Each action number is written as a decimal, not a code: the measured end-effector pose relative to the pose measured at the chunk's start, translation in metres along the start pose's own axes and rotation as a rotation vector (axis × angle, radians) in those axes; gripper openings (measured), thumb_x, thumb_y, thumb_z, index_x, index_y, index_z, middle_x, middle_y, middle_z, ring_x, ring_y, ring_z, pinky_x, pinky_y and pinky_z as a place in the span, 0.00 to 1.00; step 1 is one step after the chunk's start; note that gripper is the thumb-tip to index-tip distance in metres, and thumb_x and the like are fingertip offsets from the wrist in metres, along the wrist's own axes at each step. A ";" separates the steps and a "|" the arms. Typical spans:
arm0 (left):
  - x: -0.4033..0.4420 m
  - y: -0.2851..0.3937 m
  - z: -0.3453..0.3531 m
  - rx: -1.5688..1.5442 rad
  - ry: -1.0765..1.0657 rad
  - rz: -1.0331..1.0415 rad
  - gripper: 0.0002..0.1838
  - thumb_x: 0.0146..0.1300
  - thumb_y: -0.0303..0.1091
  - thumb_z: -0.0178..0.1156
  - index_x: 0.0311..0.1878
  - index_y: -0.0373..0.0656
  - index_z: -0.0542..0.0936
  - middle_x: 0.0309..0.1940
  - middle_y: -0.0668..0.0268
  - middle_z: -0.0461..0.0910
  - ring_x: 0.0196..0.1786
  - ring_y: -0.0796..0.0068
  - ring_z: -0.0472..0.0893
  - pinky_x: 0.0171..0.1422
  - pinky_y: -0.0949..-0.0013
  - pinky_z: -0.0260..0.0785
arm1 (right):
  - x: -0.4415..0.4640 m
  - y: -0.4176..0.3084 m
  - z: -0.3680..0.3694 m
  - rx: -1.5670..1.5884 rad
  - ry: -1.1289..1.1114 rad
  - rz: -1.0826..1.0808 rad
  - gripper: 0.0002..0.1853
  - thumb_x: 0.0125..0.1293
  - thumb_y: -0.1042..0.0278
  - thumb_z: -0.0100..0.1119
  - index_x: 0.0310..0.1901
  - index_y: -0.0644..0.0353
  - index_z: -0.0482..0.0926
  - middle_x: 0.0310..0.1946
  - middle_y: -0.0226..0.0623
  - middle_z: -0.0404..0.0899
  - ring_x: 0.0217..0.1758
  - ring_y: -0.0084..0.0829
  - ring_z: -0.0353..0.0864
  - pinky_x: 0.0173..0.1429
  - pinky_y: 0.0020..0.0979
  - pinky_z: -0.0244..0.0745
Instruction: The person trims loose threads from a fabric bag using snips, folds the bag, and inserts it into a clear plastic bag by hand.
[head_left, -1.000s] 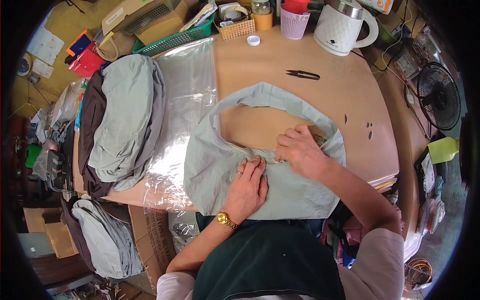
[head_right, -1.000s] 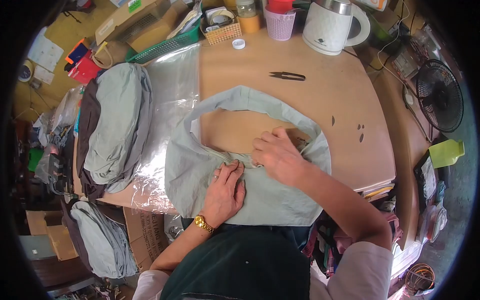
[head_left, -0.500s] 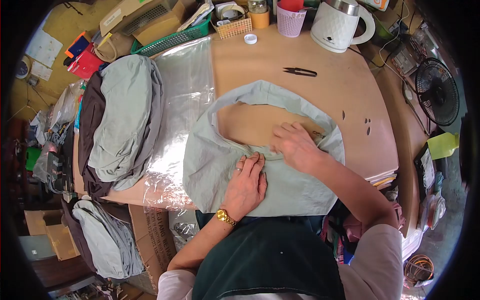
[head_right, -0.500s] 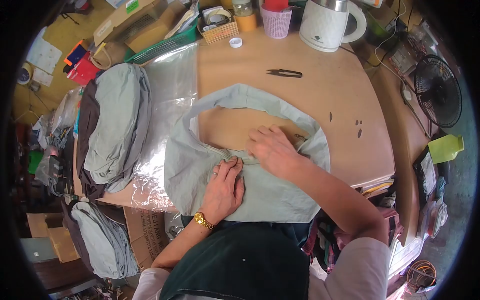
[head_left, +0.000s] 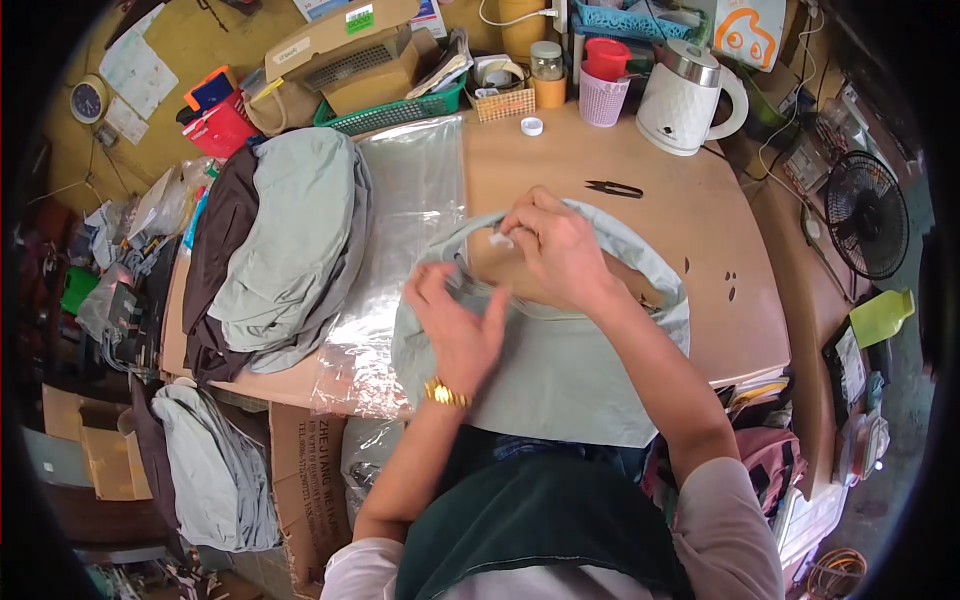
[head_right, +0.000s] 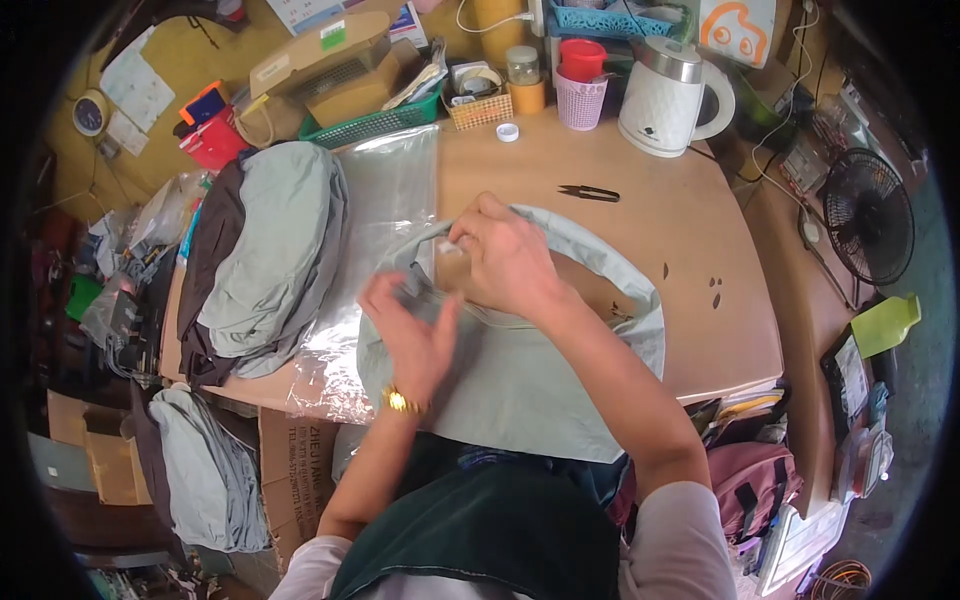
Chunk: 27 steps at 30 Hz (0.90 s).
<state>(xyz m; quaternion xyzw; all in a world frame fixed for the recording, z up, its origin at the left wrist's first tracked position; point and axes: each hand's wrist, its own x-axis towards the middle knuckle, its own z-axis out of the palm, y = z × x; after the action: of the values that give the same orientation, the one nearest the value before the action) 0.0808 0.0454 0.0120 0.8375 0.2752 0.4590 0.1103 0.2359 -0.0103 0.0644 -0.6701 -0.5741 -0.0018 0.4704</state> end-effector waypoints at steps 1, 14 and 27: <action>0.011 -0.007 0.005 0.045 0.176 -0.008 0.27 0.50 0.26 0.69 0.52 0.35 0.68 0.50 0.47 0.70 0.52 0.50 0.72 0.54 0.59 0.67 | -0.004 -0.020 -0.013 -0.004 -0.006 -0.005 0.05 0.59 0.81 0.57 0.35 0.63 0.81 0.36 0.41 0.77 0.37 0.44 0.80 0.42 0.38 0.75; -0.057 0.025 -0.010 -0.757 -0.695 -0.543 0.30 0.58 0.20 0.64 0.63 0.39 0.63 0.32 0.63 0.79 0.34 0.75 0.77 0.41 0.70 0.71 | -0.013 0.083 0.012 -0.329 -0.246 0.382 0.05 0.57 0.78 0.59 0.36 0.61 0.81 0.38 0.41 0.80 0.45 0.46 0.81 0.50 0.40 0.75; -0.071 0.026 0.001 -0.786 -0.511 -0.743 0.35 0.57 0.20 0.67 0.66 0.41 0.61 0.27 0.70 0.76 0.28 0.84 0.72 0.36 0.77 0.68 | -0.096 0.039 0.026 0.024 -0.414 0.251 0.03 0.56 0.75 0.63 0.33 0.56 0.81 0.37 0.40 0.76 0.45 0.46 0.79 0.54 0.44 0.71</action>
<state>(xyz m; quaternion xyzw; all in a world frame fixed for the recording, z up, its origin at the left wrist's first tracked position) 0.0602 -0.0161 -0.0274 0.6653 0.3240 0.2412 0.6279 0.2191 -0.0638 -0.0266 -0.7167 -0.5704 0.2008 0.3473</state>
